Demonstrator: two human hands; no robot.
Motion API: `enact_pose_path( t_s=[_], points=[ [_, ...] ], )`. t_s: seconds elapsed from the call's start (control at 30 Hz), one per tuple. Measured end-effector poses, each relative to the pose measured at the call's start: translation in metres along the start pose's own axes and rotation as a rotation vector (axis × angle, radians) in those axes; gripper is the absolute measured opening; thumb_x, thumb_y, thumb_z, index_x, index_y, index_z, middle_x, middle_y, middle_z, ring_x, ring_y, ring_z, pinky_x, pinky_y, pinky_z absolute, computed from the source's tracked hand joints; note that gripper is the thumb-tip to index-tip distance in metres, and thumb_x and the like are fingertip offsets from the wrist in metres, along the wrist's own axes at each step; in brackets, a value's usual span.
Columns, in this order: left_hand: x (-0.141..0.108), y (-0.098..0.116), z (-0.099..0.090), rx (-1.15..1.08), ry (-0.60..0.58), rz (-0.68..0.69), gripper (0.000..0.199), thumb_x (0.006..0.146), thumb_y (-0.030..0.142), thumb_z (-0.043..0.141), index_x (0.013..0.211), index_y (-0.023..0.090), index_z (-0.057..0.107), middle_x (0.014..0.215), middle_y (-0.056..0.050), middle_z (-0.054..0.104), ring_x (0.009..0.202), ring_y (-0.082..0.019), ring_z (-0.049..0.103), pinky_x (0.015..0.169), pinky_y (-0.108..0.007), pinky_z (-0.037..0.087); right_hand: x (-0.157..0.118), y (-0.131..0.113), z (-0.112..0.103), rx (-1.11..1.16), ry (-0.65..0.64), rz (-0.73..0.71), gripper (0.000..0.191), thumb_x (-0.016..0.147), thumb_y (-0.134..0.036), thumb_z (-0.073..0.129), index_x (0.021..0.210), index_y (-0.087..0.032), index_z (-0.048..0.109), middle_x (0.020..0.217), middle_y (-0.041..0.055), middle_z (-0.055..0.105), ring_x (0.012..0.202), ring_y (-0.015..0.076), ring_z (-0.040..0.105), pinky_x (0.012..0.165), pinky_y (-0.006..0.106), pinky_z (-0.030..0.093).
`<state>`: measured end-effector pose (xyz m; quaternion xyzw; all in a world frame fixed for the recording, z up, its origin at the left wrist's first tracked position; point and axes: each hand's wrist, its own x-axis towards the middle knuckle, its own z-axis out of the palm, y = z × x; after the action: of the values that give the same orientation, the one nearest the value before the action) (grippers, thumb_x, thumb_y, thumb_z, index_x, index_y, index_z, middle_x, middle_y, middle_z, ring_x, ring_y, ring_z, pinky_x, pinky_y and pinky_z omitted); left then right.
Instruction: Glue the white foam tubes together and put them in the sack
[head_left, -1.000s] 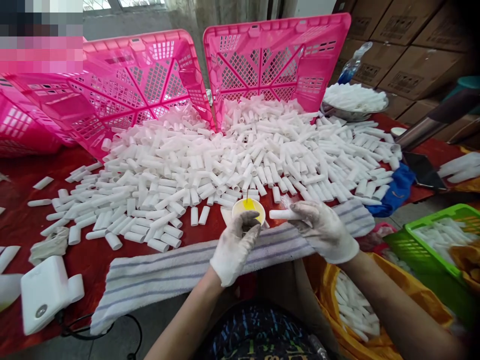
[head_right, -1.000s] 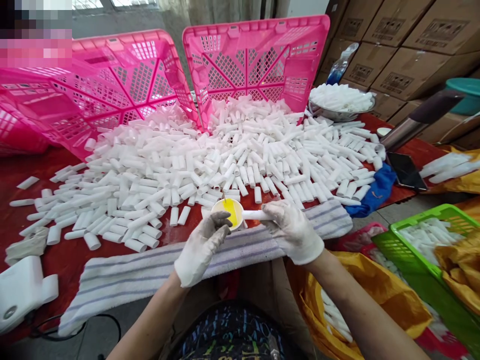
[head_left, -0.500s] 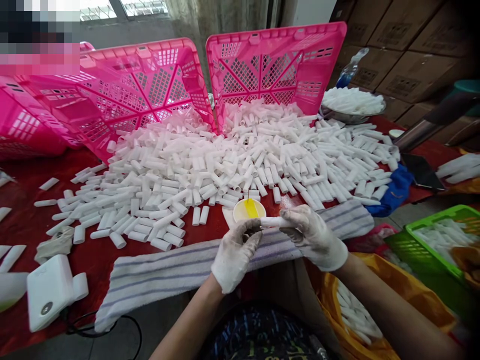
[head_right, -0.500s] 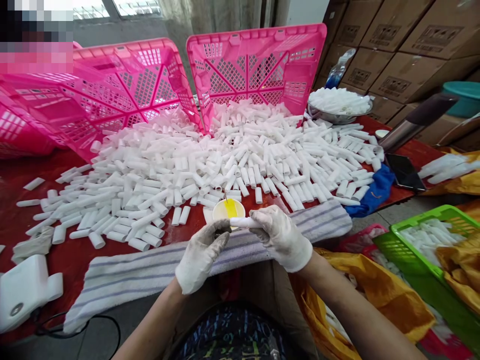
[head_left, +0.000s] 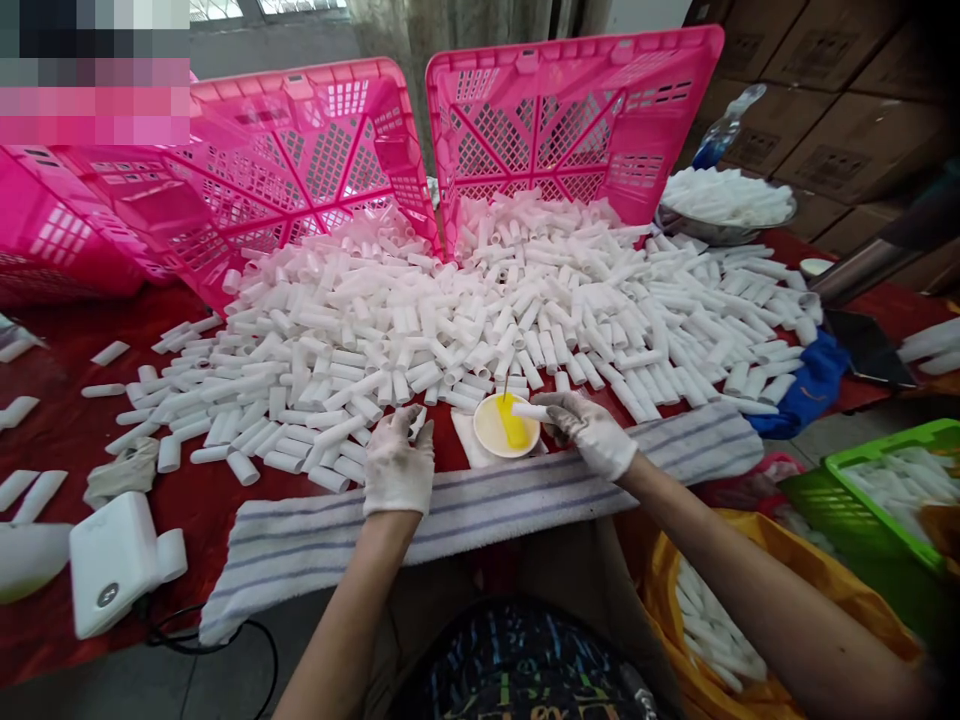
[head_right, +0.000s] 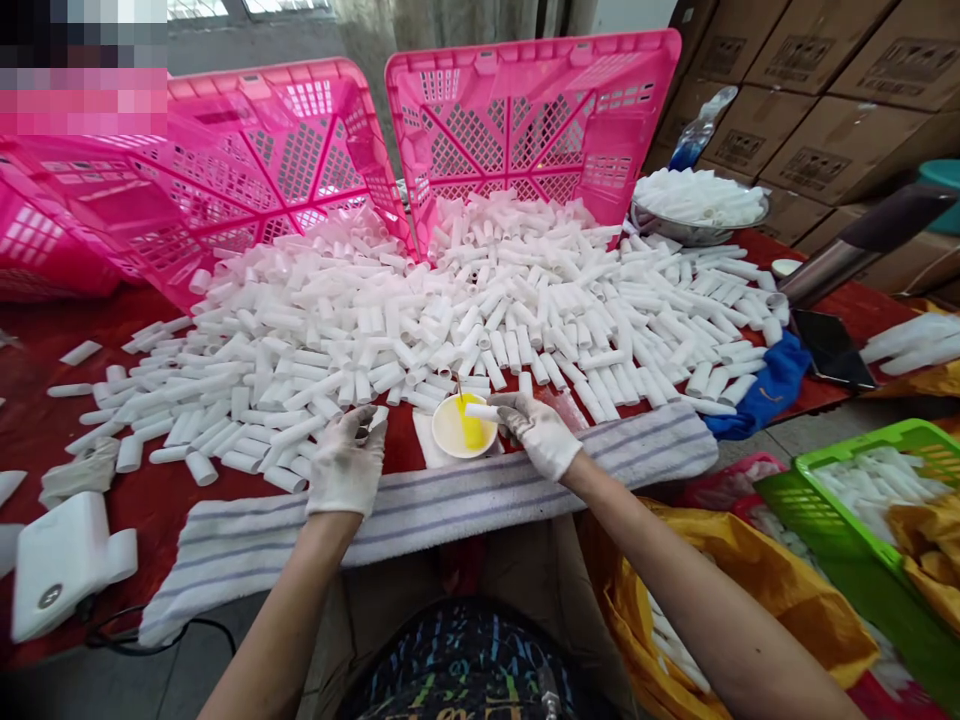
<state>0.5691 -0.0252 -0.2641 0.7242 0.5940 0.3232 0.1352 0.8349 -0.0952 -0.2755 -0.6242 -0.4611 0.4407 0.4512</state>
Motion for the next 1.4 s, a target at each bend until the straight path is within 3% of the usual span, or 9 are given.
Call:
enact_pose_path(
  t_s=[0.17,0.33,0.47,0.6,0.77,0.93,1.1,1.23,1.4],
  points=[
    [0.013,-0.008,0.009,0.231,-0.124,0.068,0.037,0.085,0.033,0.060,0.117,0.016,0.066,0.110,-0.015,0.067,0.105,-0.030,0.061,0.096,-0.042,0.047,0.027,0.020,0.011,-0.140,0.121,-0.090,0.034,0.080,-0.046,0.065,0.097,-0.017,0.067,0.083,0.0041,0.069,0.071,0.0148,0.061,0.065,0.028,0.052],
    [0.023,-0.004,0.011,0.311,-0.229,0.027,0.038,0.084,0.033,0.061,0.118,0.016,0.067,0.108,-0.014,0.068,0.106,-0.030,0.060,0.097,-0.040,0.045,0.021,0.026,0.004,-0.297,0.042,-0.565,0.021,0.083,-0.036,0.067,0.092,-0.018,0.072,0.080,0.0055,0.069,0.073,0.0177,0.064,0.075,0.036,0.055],
    [0.026,-0.002,0.014,0.347,-0.260,0.037,0.041,0.086,0.036,0.060,0.120,0.015,0.066,0.109,-0.015,0.068,0.105,-0.030,0.060,0.096,-0.040,0.045,0.014,0.030,0.004,-0.168,0.086,-0.425,0.033,0.086,-0.041,0.064,0.111,-0.019,0.069,0.101,0.0076,0.071,0.093,0.0204,0.067,0.089,0.038,0.056],
    [0.027,0.003,0.014,0.427,-0.318,0.057,0.036,0.086,0.033,0.058,0.117,0.019,0.069,0.104,-0.014,0.069,0.102,-0.030,0.060,0.093,-0.041,0.046,0.010,0.034,0.008,-0.057,0.059,-0.337,0.036,0.082,-0.051,0.067,0.095,-0.018,0.072,0.087,0.0067,0.070,0.081,0.0223,0.069,0.078,0.039,0.060],
    [0.027,0.005,0.012,0.463,-0.347,0.049,0.037,0.084,0.031,0.059,0.117,0.016,0.069,0.106,-0.015,0.067,0.102,-0.031,0.059,0.093,-0.042,0.046,0.002,0.032,0.009,-0.142,0.097,-0.302,0.036,0.084,-0.041,0.067,0.115,-0.022,0.067,0.112,0.0073,0.068,0.101,0.0213,0.066,0.092,0.037,0.056],
    [0.027,0.005,0.008,0.199,-0.251,-0.018,0.033,0.081,0.033,0.064,0.110,0.018,0.071,0.109,-0.012,0.068,0.107,-0.029,0.058,0.099,-0.041,0.044,-0.001,0.033,0.014,-0.129,0.086,-0.354,0.026,0.085,-0.044,0.065,0.090,-0.019,0.072,0.077,0.0042,0.065,0.070,0.0170,0.064,0.067,0.033,0.059],
    [0.017,0.015,0.002,-0.175,-0.251,-0.154,0.036,0.082,0.047,0.062,0.103,0.020,0.070,0.098,-0.006,0.071,0.093,-0.021,0.062,0.091,-0.036,0.048,-0.004,0.032,0.015,-0.165,0.112,-0.397,0.030,0.085,-0.037,0.065,0.109,-0.019,0.069,0.095,0.0076,0.070,0.086,0.0195,0.068,0.081,0.036,0.059],
    [0.010,0.022,0.003,-0.387,-0.301,-0.188,0.032,0.078,0.043,0.066,0.101,0.021,0.069,0.097,-0.003,0.070,0.088,-0.017,0.061,0.086,-0.032,0.048,-0.007,0.024,0.018,-0.227,0.148,-0.548,0.013,0.084,-0.029,0.064,0.087,-0.017,0.070,0.079,0.0050,0.064,0.070,0.0158,0.063,0.064,0.030,0.057],
    [0.012,0.024,0.007,-0.767,-0.379,-0.336,0.047,0.072,0.037,0.073,0.113,0.018,0.062,0.080,0.001,0.062,0.073,-0.011,0.056,0.072,-0.026,0.047,-0.018,0.015,0.012,-0.193,0.077,-0.521,0.011,0.079,-0.029,0.070,0.077,-0.019,0.067,0.080,0.0025,0.057,0.068,0.0127,0.058,0.060,0.027,0.052]
  ],
)
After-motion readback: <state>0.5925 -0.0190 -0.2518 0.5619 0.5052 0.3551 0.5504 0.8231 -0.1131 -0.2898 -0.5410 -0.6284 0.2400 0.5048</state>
